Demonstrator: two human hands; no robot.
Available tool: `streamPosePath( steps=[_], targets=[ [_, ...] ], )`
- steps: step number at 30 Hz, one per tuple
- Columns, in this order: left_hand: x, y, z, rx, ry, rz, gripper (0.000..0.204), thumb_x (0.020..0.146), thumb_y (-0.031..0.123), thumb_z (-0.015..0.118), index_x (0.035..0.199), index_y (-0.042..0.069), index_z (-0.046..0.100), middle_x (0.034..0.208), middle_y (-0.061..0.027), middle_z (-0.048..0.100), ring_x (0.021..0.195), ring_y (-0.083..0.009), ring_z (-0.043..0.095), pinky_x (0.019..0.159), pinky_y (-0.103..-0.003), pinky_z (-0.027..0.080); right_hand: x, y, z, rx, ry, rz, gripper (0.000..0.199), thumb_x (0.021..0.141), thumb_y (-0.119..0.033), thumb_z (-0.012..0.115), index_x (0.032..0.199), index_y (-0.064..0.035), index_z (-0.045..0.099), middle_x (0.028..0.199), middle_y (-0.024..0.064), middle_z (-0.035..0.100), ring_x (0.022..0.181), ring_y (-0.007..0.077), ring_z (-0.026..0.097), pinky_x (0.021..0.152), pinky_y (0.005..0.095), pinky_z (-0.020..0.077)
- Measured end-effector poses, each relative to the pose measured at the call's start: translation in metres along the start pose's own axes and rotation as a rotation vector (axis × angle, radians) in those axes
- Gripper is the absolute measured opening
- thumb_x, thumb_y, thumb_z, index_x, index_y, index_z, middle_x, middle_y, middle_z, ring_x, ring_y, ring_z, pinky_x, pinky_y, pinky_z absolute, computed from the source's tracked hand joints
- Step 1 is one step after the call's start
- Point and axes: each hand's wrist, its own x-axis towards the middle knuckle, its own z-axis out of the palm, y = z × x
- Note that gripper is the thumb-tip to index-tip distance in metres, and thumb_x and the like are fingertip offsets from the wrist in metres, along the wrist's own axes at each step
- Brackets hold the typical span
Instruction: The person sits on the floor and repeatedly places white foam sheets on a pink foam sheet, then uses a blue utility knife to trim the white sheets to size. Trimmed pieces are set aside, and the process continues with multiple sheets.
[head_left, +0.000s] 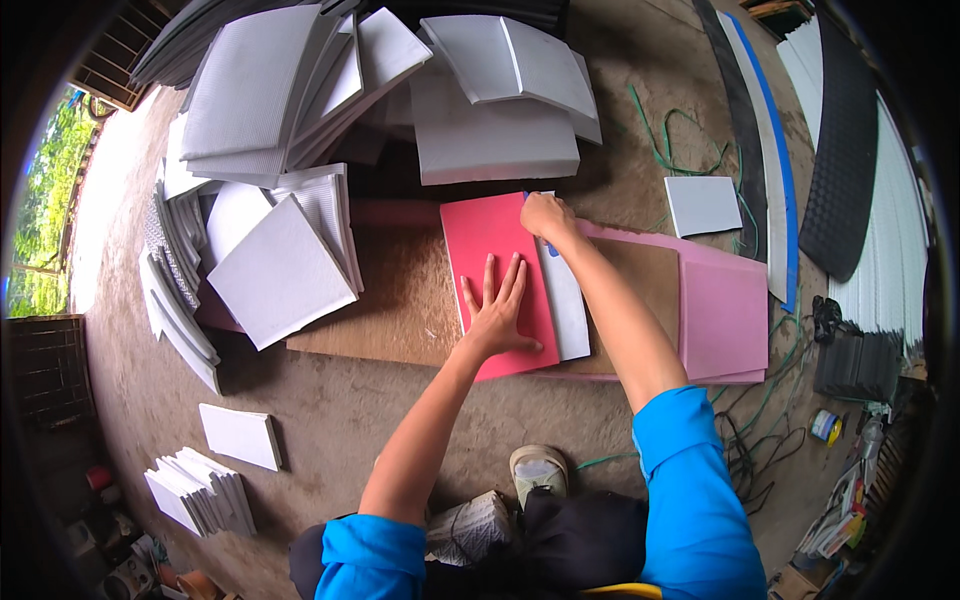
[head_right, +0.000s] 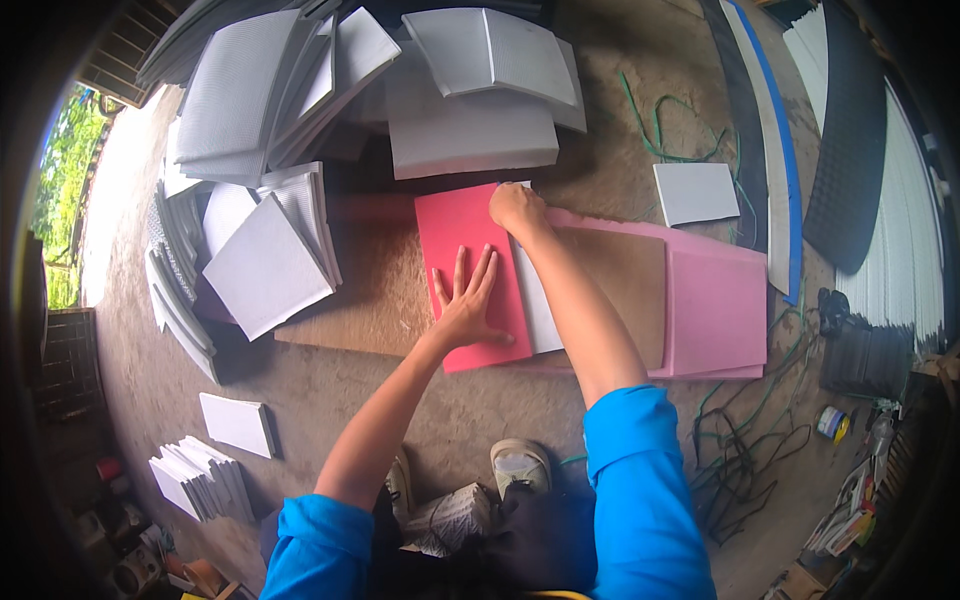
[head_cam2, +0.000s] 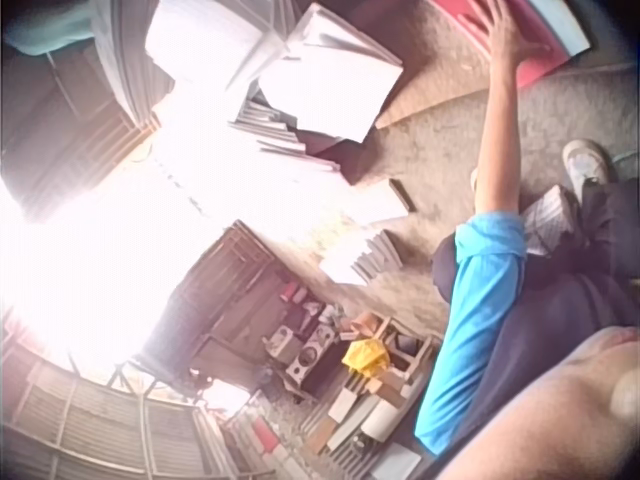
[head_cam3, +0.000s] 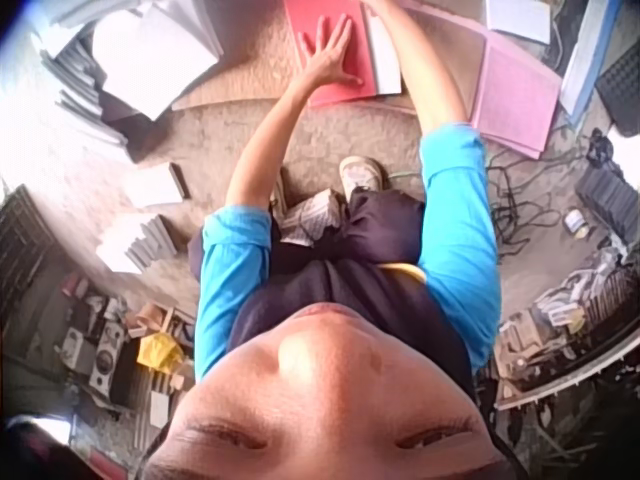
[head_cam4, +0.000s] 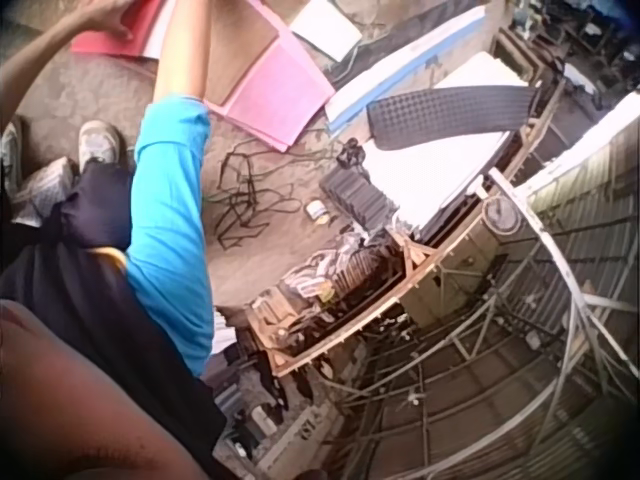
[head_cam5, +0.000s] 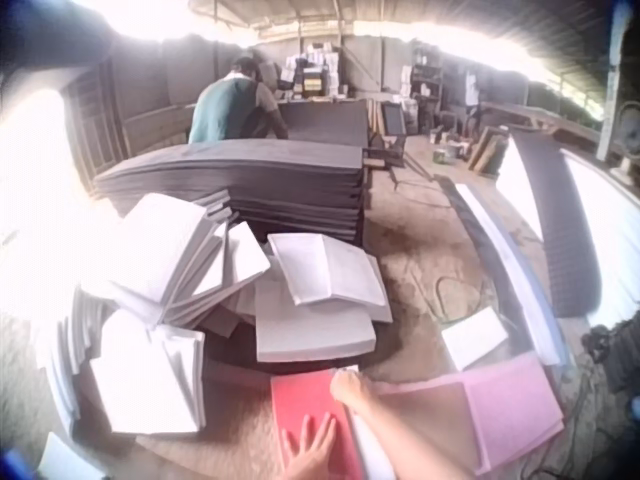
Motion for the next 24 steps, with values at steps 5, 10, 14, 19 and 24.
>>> streamPosePath(
  steps=[5,10,14,19,24],
  targets=[
    [0.002,0.004,0.005,0.005,0.022,0.011,0.136,0.040,0.049,0.081,0.145,0.013,0.002,0.152,-0.0035,-0.001,0.138,-0.0350,-0.012,0.099,-0.067,-0.010,-0.002,0.005,-0.008,0.007,-0.349,0.113,0.022,0.073,-0.002,0.042,0.062,0.0072,0.058,0.055,0.0190,0.058,0.050,0.0266,0.062,0.045,0.0383,0.0498],
    [0.001,-0.004,0.011,0.035,0.074,0.006,0.140,0.036,0.051,0.083,0.145,0.013,0.005,0.152,-0.0015,0.002,0.138,-0.0328,-0.010,0.099,-0.067,-0.011,-0.084,0.031,0.020,0.056,-0.414,0.161,0.027,0.079,-0.008,0.043,0.084,0.0072,0.064,0.076,0.0228,0.065,0.069,0.0296,0.067,0.066,0.0415,0.0524],
    [-0.002,-0.006,0.008,0.069,0.069,-0.020,0.140,0.036,0.053,0.082,0.145,0.013,0.005,0.152,0.0001,0.001,0.138,-0.0328,-0.011,0.099,-0.068,-0.009,-0.176,0.047,0.037,0.180,-0.365,0.185,0.031,0.085,-0.011,0.039,0.100,0.0086,0.056,0.085,0.0277,0.063,0.078,0.0364,0.065,0.073,0.0459,0.0511],
    [0.003,-0.003,0.013,0.089,0.045,-0.026,0.141,0.035,0.054,0.082,0.145,0.013,0.004,0.152,0.0000,-0.001,0.138,-0.0325,-0.012,0.098,-0.070,-0.007,-0.246,0.069,0.060,0.093,-0.210,0.097,0.026,0.090,-0.017,0.041,0.099,0.0061,0.049,0.085,0.0323,0.060,0.087,0.0462,0.059,0.077,0.0507,0.0483],
    [0.005,0.000,0.015,0.116,0.031,0.007,0.143,0.034,0.056,0.082,0.145,0.014,0.003,0.152,-0.0014,-0.001,0.138,-0.0324,-0.012,0.098,-0.070,-0.007,-0.260,0.073,0.069,0.077,-0.168,0.085,0.025,0.090,-0.017,0.041,0.096,0.0055,0.048,0.081,0.0314,0.061,0.081,0.0458,0.061,0.071,0.0513,0.0490]
  ],
)
